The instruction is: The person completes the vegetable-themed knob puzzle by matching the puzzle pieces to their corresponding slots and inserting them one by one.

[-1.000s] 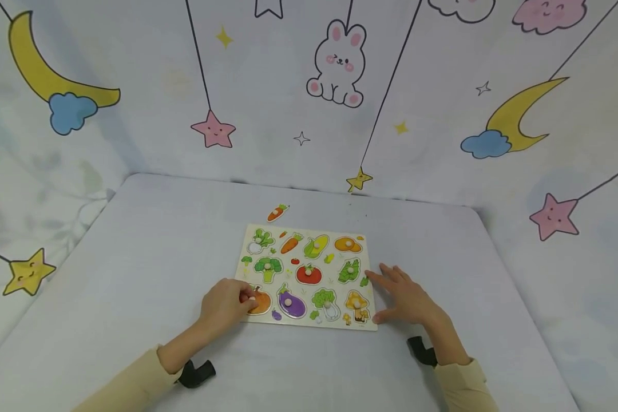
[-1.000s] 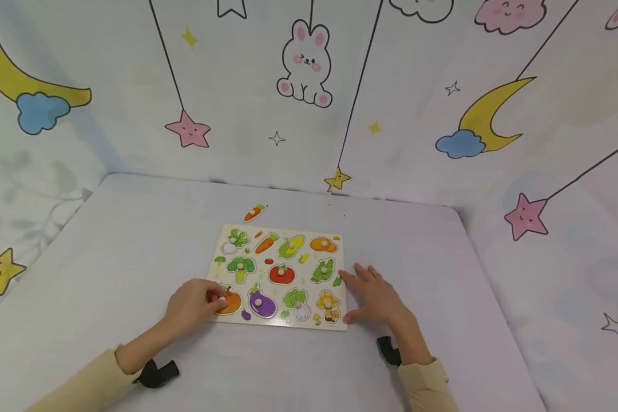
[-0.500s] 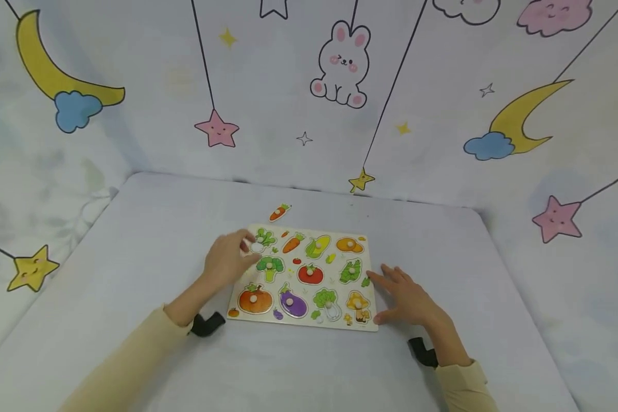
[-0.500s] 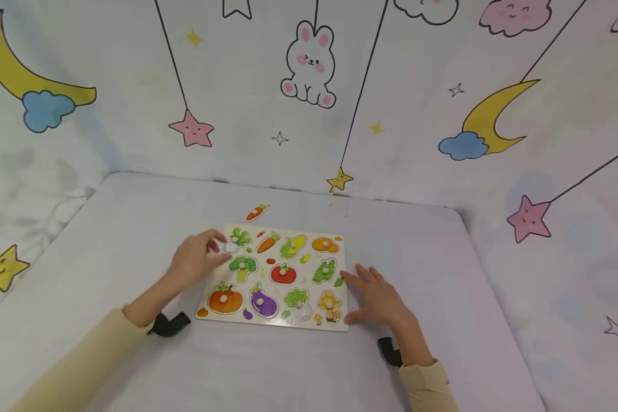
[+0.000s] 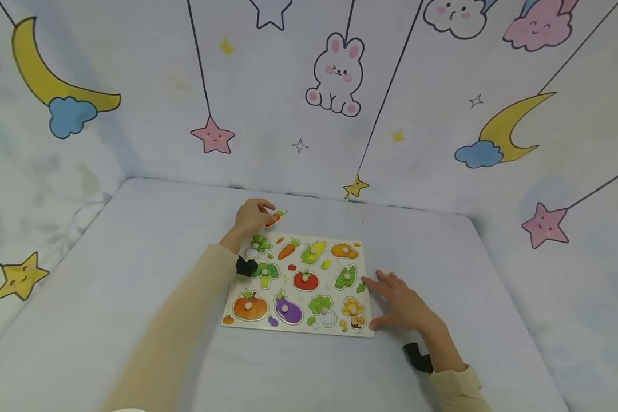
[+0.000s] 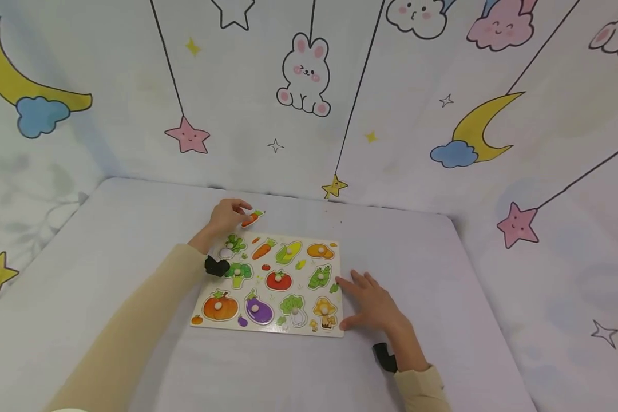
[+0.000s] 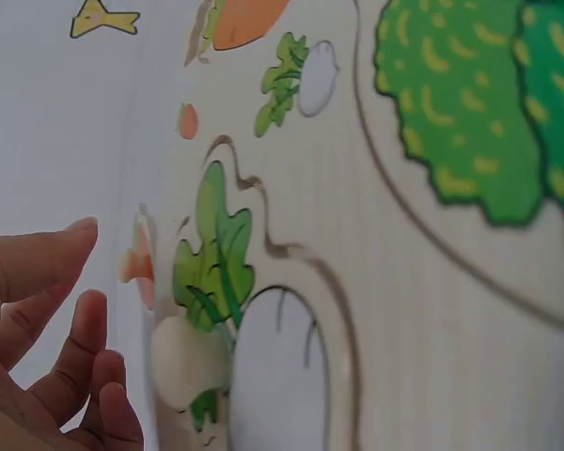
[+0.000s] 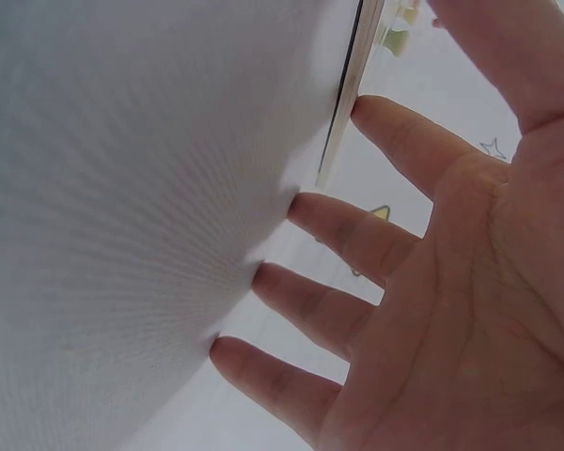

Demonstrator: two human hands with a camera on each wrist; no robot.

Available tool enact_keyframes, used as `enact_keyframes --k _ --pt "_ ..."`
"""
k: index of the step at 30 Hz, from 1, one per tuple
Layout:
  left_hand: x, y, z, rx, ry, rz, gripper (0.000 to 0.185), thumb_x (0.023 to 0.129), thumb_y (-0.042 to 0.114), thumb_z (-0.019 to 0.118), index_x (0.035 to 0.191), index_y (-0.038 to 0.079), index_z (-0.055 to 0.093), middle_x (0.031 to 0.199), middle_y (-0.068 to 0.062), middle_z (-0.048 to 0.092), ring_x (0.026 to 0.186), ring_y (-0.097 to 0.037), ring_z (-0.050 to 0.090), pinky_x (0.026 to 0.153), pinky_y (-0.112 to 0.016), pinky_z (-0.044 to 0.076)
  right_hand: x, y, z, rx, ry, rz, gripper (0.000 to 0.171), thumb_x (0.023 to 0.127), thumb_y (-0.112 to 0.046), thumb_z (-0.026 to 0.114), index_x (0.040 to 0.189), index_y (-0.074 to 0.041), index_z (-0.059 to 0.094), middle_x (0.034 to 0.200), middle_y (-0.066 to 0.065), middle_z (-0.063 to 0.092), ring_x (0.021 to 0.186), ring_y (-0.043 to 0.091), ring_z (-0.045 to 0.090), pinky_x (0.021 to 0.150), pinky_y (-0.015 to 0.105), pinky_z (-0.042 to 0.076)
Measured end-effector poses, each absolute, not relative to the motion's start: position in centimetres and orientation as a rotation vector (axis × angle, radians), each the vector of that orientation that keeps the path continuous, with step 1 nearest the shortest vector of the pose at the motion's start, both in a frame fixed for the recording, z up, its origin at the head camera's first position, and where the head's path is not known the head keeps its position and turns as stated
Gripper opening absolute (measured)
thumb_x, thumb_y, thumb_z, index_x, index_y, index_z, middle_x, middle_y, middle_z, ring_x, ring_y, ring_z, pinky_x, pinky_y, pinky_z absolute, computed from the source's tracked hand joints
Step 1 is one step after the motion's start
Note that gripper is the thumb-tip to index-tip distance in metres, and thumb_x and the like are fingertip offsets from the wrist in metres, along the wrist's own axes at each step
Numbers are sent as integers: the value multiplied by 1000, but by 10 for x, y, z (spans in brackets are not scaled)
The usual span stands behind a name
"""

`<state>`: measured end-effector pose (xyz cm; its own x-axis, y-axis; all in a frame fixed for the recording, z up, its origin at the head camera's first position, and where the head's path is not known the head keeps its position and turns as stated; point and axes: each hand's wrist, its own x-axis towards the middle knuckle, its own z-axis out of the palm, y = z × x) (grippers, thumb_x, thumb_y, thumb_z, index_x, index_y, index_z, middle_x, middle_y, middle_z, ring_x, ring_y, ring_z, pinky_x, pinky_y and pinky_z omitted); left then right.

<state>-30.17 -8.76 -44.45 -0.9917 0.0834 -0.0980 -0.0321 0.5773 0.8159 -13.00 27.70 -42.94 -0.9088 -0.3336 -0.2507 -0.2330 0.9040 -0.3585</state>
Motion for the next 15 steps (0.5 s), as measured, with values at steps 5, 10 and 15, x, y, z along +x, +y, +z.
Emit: enact_keyframes --k 5,10,15 --pt "-305 -85 -457 -79 2667 1356 25 91 16 68 115 8 69 108 -14 65 88 -26 58 75 -32 46 -130 276 -430 -413 2748 -467 99 62 -44 88 148 -21 44 157 22 31 144 52 20 103 73 31" --pt "-304 -78 -458 -74 2740 1254 23 90 18 68 110 8 72 106 -13 70 90 -28 62 80 -36 48 -129 277 -432 -395 2765 -433 100 61 -44 88 148 -21 44 157 21 31 144 51 21 102 73 31" --pt "-306 -77 -457 -86 2753 1237 22 92 19 67 110 6 73 107 -14 71 94 -29 62 84 -38 49 -130 277 -432 -394 2771 -428 101 60 -45 88 148 -22 44 157 21 32 144 51 21 102 73 31"
